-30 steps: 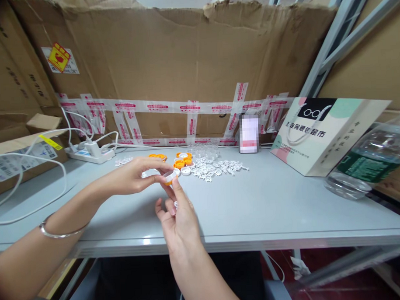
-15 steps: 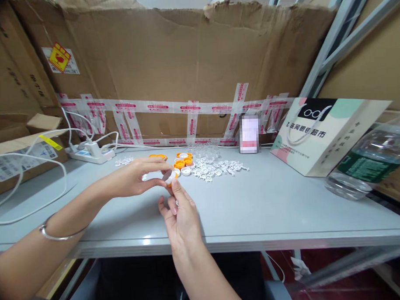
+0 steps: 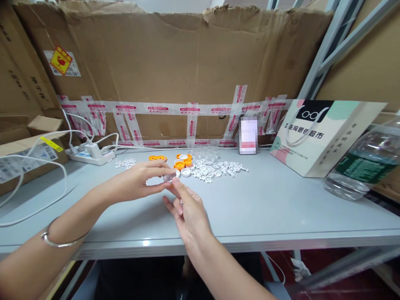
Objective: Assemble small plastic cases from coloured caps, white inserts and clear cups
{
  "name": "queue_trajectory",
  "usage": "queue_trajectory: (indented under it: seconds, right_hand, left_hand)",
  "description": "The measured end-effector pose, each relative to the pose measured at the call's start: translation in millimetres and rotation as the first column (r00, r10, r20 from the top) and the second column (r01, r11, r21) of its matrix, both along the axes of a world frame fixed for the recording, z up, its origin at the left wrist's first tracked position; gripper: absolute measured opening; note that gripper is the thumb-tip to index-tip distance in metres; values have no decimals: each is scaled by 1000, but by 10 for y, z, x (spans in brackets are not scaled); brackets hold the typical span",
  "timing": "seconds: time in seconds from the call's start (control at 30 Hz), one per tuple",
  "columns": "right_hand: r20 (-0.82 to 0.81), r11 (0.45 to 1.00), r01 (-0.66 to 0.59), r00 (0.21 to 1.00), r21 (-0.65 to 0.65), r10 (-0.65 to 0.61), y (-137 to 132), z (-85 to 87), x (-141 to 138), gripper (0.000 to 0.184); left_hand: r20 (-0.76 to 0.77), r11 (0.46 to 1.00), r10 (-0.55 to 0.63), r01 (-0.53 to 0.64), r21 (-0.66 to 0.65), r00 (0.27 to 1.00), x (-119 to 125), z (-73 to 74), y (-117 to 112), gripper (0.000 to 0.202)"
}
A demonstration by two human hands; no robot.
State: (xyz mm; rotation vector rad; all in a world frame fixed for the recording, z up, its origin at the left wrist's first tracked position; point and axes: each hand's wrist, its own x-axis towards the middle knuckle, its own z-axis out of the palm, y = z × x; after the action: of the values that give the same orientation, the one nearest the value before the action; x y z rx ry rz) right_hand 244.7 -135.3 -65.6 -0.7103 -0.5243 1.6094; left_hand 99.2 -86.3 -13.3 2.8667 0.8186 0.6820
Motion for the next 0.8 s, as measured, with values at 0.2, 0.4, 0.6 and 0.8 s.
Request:
queue_trajectory:
  seconds: [0.2, 0.4, 0.6, 0.8]
  right_hand:
    - [151, 1000, -13, 988, 8, 11, 25, 69, 164, 19]
    - [177, 990, -138, 975, 1, 135, 52, 160, 333, 12]
    - [165, 966, -258, 953, 7, 254, -11, 311, 479, 9]
    - [242, 946, -323, 920, 20, 309, -53, 403, 527, 14]
  left_hand:
    - [-29, 994, -81, 83, 65, 996, 20, -54, -6, 27]
    - [-4, 967, -205, 204, 151, 979, 1, -31, 29, 34]
    - [125, 950, -264, 235, 205, 956, -19, 47, -29, 33]
    - [147, 939, -316, 286, 193, 937, -48, 105, -52, 29]
